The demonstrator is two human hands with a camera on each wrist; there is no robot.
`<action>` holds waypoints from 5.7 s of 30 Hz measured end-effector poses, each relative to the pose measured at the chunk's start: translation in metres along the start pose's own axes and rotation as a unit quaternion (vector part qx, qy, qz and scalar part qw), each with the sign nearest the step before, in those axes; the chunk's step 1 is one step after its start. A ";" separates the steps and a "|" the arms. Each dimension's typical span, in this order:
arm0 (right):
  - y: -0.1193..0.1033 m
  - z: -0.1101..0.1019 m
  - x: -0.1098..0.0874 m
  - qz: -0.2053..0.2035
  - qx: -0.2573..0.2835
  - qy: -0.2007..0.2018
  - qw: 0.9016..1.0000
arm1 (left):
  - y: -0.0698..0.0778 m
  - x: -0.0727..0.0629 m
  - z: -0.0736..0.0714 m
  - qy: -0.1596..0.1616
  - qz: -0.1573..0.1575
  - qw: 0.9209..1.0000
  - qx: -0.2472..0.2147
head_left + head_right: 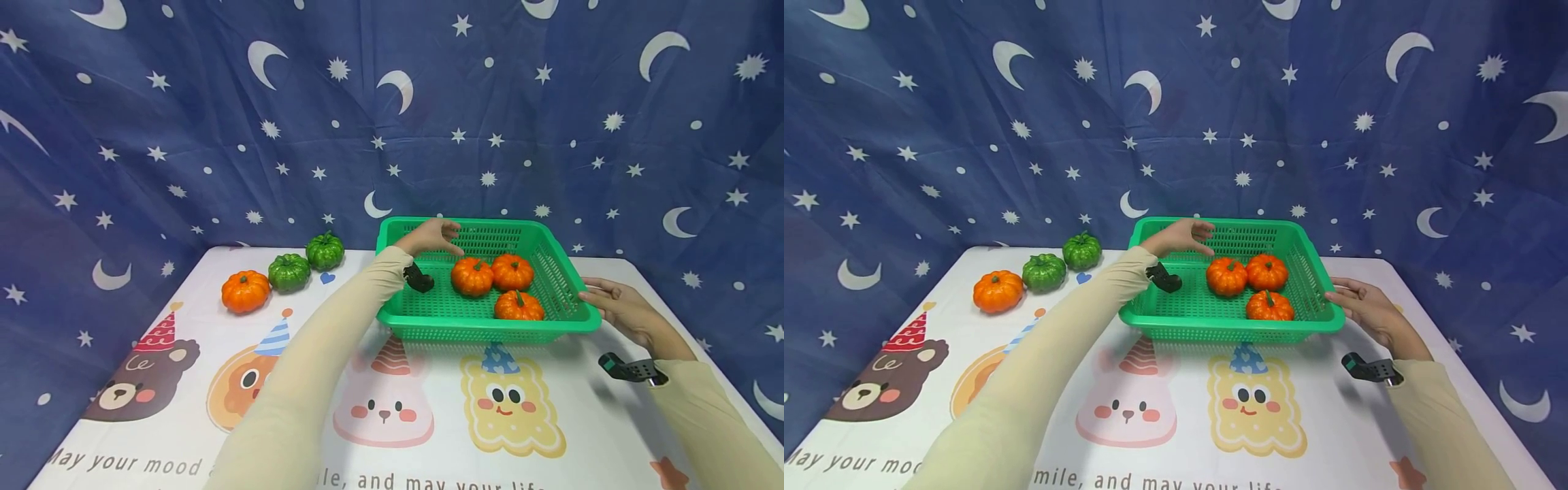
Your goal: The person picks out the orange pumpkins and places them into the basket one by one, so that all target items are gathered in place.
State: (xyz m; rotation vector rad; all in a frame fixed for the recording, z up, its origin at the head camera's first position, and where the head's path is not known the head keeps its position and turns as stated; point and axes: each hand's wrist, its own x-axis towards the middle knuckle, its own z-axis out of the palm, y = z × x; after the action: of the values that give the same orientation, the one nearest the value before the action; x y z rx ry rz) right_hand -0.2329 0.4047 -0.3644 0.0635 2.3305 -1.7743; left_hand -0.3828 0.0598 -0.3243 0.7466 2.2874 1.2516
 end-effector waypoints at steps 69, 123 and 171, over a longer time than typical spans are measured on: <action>0.002 0.002 0.000 -0.008 0.041 -0.013 0.999 | -0.037 -0.107 -0.091 0.103 0.101 0.988 -0.057; 0.006 0.002 0.003 -0.006 0.072 -0.005 0.997 | -0.138 -0.233 -0.144 0.319 0.036 0.947 -0.007; 0.008 0.002 0.001 -0.030 0.072 -0.008 0.997 | -0.211 -0.285 -0.133 0.362 -0.038 0.931 0.019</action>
State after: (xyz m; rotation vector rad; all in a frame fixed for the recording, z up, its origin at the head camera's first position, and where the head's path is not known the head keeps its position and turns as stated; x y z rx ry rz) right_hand -0.2327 0.4047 -0.3727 0.0002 2.2121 -1.9630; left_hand -0.2969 -0.2993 -0.4071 0.1990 2.8753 1.6417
